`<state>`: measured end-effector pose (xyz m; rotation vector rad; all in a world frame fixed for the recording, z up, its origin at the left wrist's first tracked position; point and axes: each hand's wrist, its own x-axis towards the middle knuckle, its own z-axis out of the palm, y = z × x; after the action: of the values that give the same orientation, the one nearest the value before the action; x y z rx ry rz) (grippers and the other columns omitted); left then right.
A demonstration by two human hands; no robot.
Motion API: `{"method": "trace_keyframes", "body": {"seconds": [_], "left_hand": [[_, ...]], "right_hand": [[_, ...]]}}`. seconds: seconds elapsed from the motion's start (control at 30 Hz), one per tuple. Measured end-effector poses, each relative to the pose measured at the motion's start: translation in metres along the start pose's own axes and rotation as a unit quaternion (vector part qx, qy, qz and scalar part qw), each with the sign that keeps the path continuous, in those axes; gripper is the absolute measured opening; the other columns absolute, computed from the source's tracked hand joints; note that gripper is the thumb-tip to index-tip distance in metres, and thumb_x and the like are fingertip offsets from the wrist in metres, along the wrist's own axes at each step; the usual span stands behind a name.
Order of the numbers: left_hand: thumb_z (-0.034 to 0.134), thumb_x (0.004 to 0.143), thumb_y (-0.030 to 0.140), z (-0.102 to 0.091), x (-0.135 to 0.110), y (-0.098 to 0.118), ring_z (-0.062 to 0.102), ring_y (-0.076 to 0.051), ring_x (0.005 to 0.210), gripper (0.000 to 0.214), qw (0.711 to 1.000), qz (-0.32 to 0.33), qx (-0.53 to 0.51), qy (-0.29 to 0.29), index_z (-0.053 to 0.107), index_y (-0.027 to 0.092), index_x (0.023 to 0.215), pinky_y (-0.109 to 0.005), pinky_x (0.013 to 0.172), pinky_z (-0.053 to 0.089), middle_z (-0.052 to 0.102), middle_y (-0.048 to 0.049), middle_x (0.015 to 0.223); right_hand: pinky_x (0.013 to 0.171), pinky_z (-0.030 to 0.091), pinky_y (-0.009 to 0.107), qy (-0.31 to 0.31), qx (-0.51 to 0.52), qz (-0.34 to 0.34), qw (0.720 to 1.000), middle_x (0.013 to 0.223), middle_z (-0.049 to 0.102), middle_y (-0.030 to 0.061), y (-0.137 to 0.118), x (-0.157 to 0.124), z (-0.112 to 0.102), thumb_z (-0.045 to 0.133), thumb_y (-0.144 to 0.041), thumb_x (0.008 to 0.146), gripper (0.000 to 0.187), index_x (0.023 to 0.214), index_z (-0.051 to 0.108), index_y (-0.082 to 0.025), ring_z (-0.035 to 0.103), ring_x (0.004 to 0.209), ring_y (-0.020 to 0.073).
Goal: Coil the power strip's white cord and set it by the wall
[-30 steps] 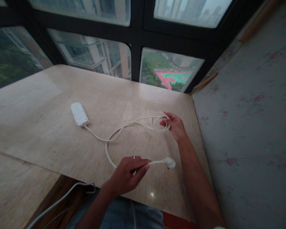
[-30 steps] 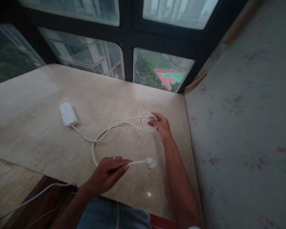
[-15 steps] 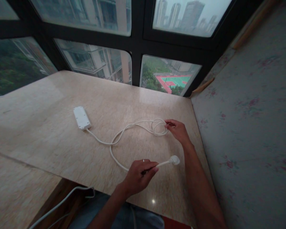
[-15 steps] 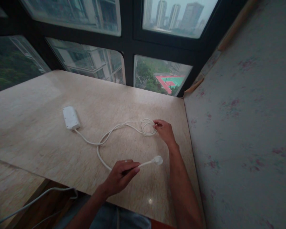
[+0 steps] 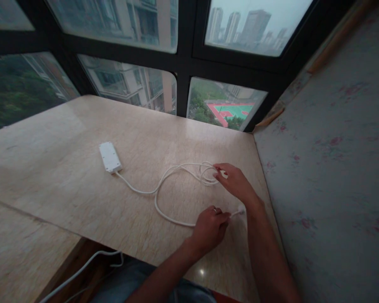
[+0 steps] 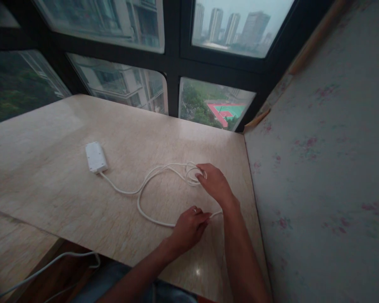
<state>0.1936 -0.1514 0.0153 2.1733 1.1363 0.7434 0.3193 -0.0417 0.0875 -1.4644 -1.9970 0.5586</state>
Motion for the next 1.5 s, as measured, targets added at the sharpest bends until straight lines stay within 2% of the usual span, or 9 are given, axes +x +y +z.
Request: {"method": "trace_keyframes", "body": {"seconds": [0.13,0.37,0.47,0.6,0.77,0.87,1.07,1.3,1.5], "left_hand": [[0.048,0.092,0.023,0.022,0.02,0.005,0.061,-0.025,0.09,0.024,0.999,-0.043,0.019,0.028,0.071,0.018,0.096,-0.039,0.08,0.05,0.069,-0.012,0.087],[0.04,0.092,0.014,0.044,0.024,0.005,0.057,-0.033,0.118,0.043,0.999,-0.007,0.034,0.009,0.051,0.018,0.132,-0.052,0.098,0.042,0.062,-0.0167,0.126],[0.049,0.09,0.02,0.011,0.004,0.0,0.048,-0.036,0.127,0.043,0.999,0.005,0.05,0.004,0.049,0.016,0.133,-0.056,0.101,0.039,0.058,-0.0187,0.132],[0.052,0.085,0.015,-0.066,-0.014,-0.021,0.062,-0.028,0.105,0.028,0.996,0.032,0.073,-0.027,0.064,0.016,0.11,-0.044,0.09,0.049,0.069,-0.0144,0.109],[0.047,0.087,0.019,-0.14,0.002,-0.068,0.063,-0.023,0.091,0.022,0.973,-0.053,0.147,0.173,0.068,0.017,0.093,-0.038,0.085,0.05,0.07,-0.0109,0.092],[0.046,0.088,0.02,-0.151,0.018,-0.098,0.06,-0.027,0.104,0.03,0.939,-0.143,0.217,0.226,0.064,0.013,0.11,-0.04,0.093,0.046,0.068,-0.015,0.108],[0.047,0.09,0.032,-0.142,0.03,-0.132,0.065,-0.025,0.097,0.042,0.94,-0.279,0.163,0.11,0.059,0.011,0.124,-0.035,0.087,0.047,0.071,-0.0146,0.107],[0.044,0.089,0.031,-0.159,0.015,-0.129,0.066,-0.02,0.082,0.03,0.94,-0.287,0.104,0.151,0.071,0.019,0.096,-0.029,0.076,0.045,0.073,-0.0051,0.081],[0.044,0.087,0.033,-0.177,-0.008,-0.125,0.065,-0.021,0.076,0.03,0.926,-0.308,0.095,0.197,0.07,0.019,0.093,-0.03,0.072,0.046,0.072,-0.0046,0.077]], "right_hand": [[0.102,0.043,0.045,-0.049,-0.087,-0.013,0.995,0.122,0.064,0.0141,-0.03,-0.012,0.0,0.059,-0.022,0.084,0.036,0.119,0.064,-0.017,0.057,0.116,0.0275],[0.098,0.045,0.042,-0.223,-0.095,-0.017,0.97,0.126,0.065,0.0125,-0.062,-0.028,0.014,0.063,-0.032,0.086,0.042,0.126,0.061,-0.02,0.061,0.114,0.0275],[0.093,0.046,0.04,-0.24,-0.14,-0.011,0.961,0.121,0.067,0.0135,-0.058,-0.028,0.018,0.063,-0.03,0.085,0.038,0.122,0.063,-0.019,0.062,0.111,0.0282],[0.084,0.046,0.034,-0.221,-0.143,0.001,0.965,0.112,0.07,0.0122,-0.059,-0.018,0.028,0.058,-0.03,0.088,0.03,0.116,0.066,-0.019,0.065,0.1,0.0248],[0.08,0.044,0.031,-0.161,-0.109,0.009,0.981,0.103,0.071,0.0097,-0.077,-0.01,0.07,0.038,-0.03,0.099,0.032,0.104,0.067,-0.018,0.065,0.094,0.0208],[0.08,0.046,0.032,-0.167,-0.083,0.009,0.982,0.109,0.068,0.0112,-0.088,-0.017,0.103,0.048,-0.034,0.094,0.033,0.12,0.06,-0.017,0.063,0.099,0.0231],[0.082,0.048,0.037,-0.194,-0.132,-0.046,0.971,0.107,0.062,0.0144,-0.099,-0.029,0.135,0.059,-0.034,0.085,0.037,0.118,0.061,-0.017,0.057,0.103,0.0283],[0.081,0.049,0.034,-0.254,-0.102,-0.012,0.962,0.11,0.066,0.0138,-0.071,-0.018,0.102,0.047,-0.01,0.08,0.061,0.14,0.046,-0.018,0.064,0.096,0.0235],[0.055,0.044,0.023,-0.065,0.131,0.049,0.988,0.072,0.063,-0.0013,-0.029,0.003,0.026,0.049,-0.016,0.079,0.052,0.129,0.058,-0.022,0.054,0.055,0.0108]]}}
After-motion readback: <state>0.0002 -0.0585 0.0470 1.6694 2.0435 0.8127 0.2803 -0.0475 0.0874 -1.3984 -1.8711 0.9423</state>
